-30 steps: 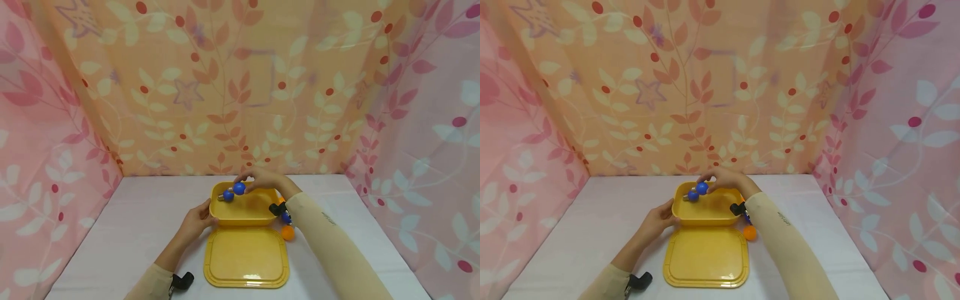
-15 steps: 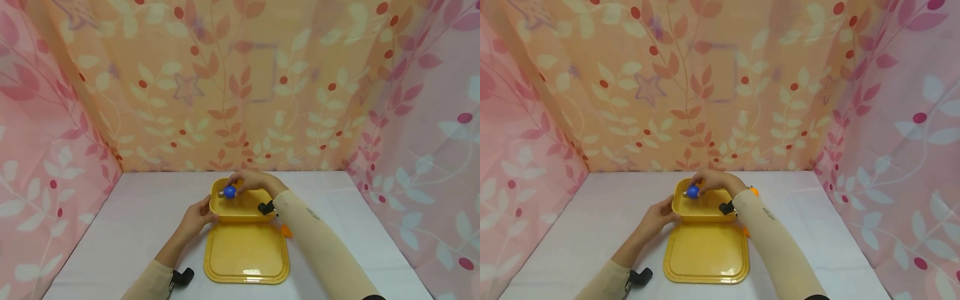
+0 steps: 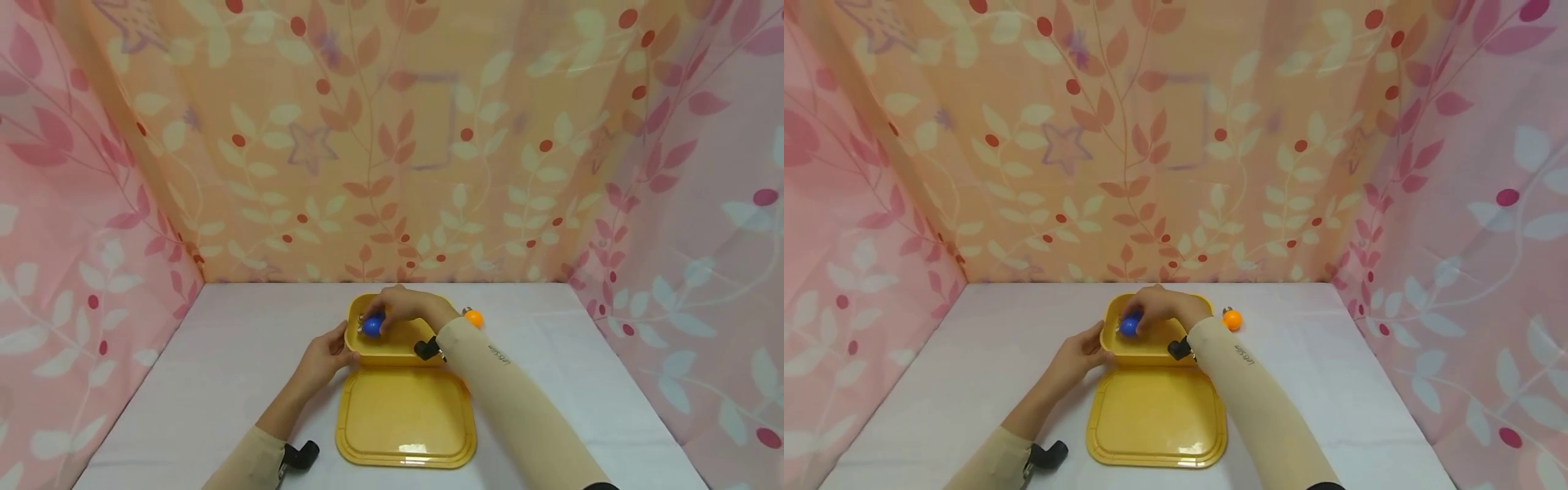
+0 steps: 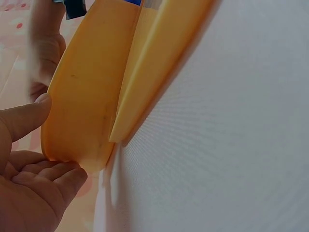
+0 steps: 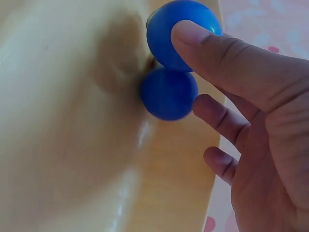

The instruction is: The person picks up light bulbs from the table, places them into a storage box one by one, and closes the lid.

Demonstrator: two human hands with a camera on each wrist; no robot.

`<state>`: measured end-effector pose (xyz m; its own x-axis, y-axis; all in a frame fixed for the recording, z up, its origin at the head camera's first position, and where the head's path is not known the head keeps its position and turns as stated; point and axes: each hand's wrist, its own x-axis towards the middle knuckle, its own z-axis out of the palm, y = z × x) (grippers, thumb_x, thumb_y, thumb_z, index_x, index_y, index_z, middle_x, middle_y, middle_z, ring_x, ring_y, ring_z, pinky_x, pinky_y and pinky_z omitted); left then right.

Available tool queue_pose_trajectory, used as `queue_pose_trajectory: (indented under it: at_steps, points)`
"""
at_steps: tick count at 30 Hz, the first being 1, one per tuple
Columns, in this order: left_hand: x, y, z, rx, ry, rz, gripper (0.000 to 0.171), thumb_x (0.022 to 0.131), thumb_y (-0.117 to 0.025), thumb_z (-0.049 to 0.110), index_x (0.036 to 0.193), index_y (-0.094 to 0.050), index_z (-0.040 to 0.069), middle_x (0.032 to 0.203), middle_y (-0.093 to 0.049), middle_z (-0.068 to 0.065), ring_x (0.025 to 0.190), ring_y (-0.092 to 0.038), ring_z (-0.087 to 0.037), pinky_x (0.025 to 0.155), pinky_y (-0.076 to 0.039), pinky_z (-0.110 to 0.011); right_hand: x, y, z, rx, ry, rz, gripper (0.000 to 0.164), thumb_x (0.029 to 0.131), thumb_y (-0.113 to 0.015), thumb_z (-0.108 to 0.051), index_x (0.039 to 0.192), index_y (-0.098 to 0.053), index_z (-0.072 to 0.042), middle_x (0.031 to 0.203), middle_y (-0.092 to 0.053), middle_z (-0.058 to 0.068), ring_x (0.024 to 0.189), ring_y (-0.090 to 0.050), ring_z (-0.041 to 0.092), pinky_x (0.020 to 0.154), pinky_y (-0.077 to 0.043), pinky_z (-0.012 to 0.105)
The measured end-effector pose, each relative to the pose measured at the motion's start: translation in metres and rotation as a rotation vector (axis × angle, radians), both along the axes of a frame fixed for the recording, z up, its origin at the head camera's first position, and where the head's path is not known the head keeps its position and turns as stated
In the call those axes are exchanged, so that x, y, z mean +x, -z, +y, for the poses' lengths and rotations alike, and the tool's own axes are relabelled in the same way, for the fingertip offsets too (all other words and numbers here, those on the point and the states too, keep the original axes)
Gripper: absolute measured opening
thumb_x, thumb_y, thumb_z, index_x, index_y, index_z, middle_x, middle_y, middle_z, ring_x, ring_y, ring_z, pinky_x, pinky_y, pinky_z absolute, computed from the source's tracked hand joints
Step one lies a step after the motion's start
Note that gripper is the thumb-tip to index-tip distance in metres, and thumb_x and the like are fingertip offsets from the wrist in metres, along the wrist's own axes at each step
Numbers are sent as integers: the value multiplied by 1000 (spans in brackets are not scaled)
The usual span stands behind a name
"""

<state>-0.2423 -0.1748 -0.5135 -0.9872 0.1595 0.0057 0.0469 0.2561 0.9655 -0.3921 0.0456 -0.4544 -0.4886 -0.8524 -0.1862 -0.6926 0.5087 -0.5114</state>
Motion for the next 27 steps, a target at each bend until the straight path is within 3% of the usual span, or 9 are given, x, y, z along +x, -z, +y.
queue_pose_trajectory:
  at_steps: [5, 9, 14, 19, 27]
  points:
    - [-1, -1, 2, 14, 5, 26, 80, 93, -76, 11, 159, -32, 2, 161, -39, -18, 145, -43, -28, 111, -44, -36, 0, 3, -9, 41, -1, 83, 42, 86, -85, -22, 126, -74, -29, 118, -70, -22, 112, -58, 3, 107, -40, 34]
    - [-2, 0, 3, 27, -8, 24, 80, 93, -76, 8, 158, -32, 1, 160, -40, -18, 144, -44, -28, 109, -46, -33, 0, 5, -15, 42, -2, 51, 42, 85, -85, -20, 125, -75, -29, 117, -71, -19, 110, -61, 2, 105, -47, 29]
    - [0, 5, 4, 21, -6, 2, 81, 92, -77, 10, 158, -32, 1, 160, -40, -18, 144, -45, -27, 108, -48, -30, 2, 8, -19, 78, 1, 40, 42, 83, -87, -24, 123, -75, -28, 115, -72, -19, 109, -61, 4, 108, -44, 32]
    - [2, 7, 3, 23, -1, -9, 82, 92, -78, 11, 159, -31, 1, 160, -40, -18, 145, -44, -28, 112, -45, -35, 6, 10, -20, 87, -4, 55, 45, 81, -89, -28, 124, -75, -25, 117, -73, -16, 111, -62, 6, 110, -42, 35]
    - [1, 4, -1, 30, 1, -13, 84, 92, -78, 11, 160, -29, 3, 161, -39, -17, 145, -44, -28, 112, -43, -34, 13, -16, -10, -60, -30, 40, 44, 85, -86, -21, 126, -74, -12, 122, -74, 2, 117, -64, 24, 103, -53, 38]
